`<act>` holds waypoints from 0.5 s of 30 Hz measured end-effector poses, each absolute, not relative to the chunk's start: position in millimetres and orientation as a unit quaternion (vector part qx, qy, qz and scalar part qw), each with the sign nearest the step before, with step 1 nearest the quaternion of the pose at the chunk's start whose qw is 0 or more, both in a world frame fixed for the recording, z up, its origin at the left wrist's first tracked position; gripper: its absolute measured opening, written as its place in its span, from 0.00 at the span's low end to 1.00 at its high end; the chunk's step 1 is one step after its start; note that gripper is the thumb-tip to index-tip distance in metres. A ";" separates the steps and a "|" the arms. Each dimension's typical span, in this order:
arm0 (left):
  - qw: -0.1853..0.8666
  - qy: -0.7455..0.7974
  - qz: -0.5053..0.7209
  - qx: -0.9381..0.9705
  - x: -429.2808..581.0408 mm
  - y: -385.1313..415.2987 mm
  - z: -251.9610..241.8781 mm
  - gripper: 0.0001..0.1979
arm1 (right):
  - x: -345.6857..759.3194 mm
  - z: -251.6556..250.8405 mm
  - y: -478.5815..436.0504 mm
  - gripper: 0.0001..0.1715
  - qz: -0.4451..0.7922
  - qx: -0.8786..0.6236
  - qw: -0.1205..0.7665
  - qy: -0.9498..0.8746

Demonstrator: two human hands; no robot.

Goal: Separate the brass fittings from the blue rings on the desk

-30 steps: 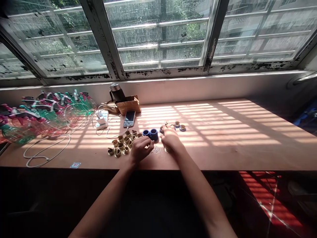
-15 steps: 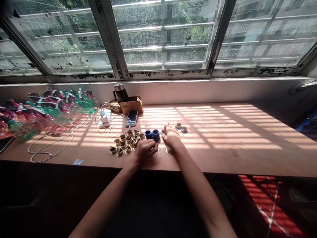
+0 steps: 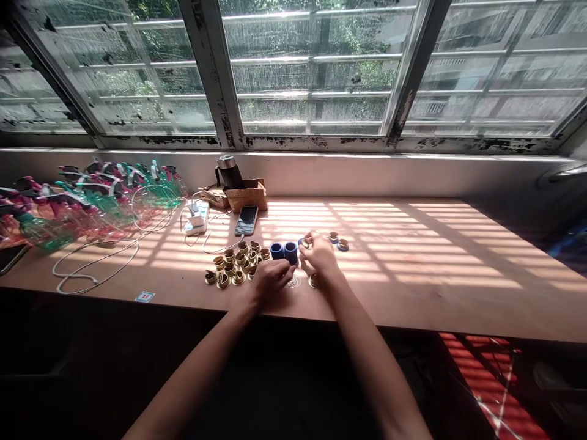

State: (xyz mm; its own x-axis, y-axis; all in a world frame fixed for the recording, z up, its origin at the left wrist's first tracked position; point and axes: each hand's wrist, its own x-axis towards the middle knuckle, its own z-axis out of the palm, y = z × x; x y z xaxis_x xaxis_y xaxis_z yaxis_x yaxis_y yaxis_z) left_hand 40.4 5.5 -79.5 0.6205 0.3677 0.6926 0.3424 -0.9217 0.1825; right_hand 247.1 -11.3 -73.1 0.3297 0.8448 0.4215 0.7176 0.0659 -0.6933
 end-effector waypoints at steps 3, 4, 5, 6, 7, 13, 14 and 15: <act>0.052 0.189 0.373 0.907 41.2 -0.4 -72.1 0.12 | 246.9 -61.2 -17.8 0.18 0.091 -0.667 0.525 -0.521; 0.067 0.180 0.365 0.911 42.2 -4.0 -68.1 0.09 | 247.5 -56.8 -21.7 0.19 0.095 -0.664 0.538 -0.511; 0.082 0.170 0.354 0.916 43.6 -8.2 -63.8 0.09 | 248.2 -52.6 -26.5 0.19 0.097 -0.659 0.547 -0.508; 0.096 0.162 0.342 0.920 45.4 -12.5 -59.6 0.12 | 248.7 -48.6 -32.3 0.19 0.098 -0.653 0.557 -0.504; 0.112 0.158 0.333 0.923 47.6 -16.8 -55.8 0.15 | 249.0 -45.2 -38.9 0.20 0.102 -0.644 0.565 -0.505; 0.227 0.191 0.311 0.903 61.1 -29.0 -54.6 0.20 | 250.9 -44.9 -74.0 0.22 0.167 -0.569 0.579 -0.560; 0.213 0.194 0.302 0.909 63.3 -29.6 -57.7 0.18 | 253.2 -49.2 -75.8 0.21 0.157 -0.573 0.579 -0.559; 0.194 0.196 0.292 0.916 65.4 -30.3 -61.2 0.16 | 256.2 -54.4 -76.0 0.21 0.144 -0.584 0.577 -0.553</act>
State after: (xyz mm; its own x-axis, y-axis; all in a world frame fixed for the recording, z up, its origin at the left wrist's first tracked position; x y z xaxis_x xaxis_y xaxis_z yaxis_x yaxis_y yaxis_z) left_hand 65.4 -30.3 -61.2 0.7532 0.4720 0.4582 0.2460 -0.8481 0.4692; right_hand 256.2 -76.0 -54.4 0.3470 0.8115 0.4701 0.4801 0.2769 -0.8324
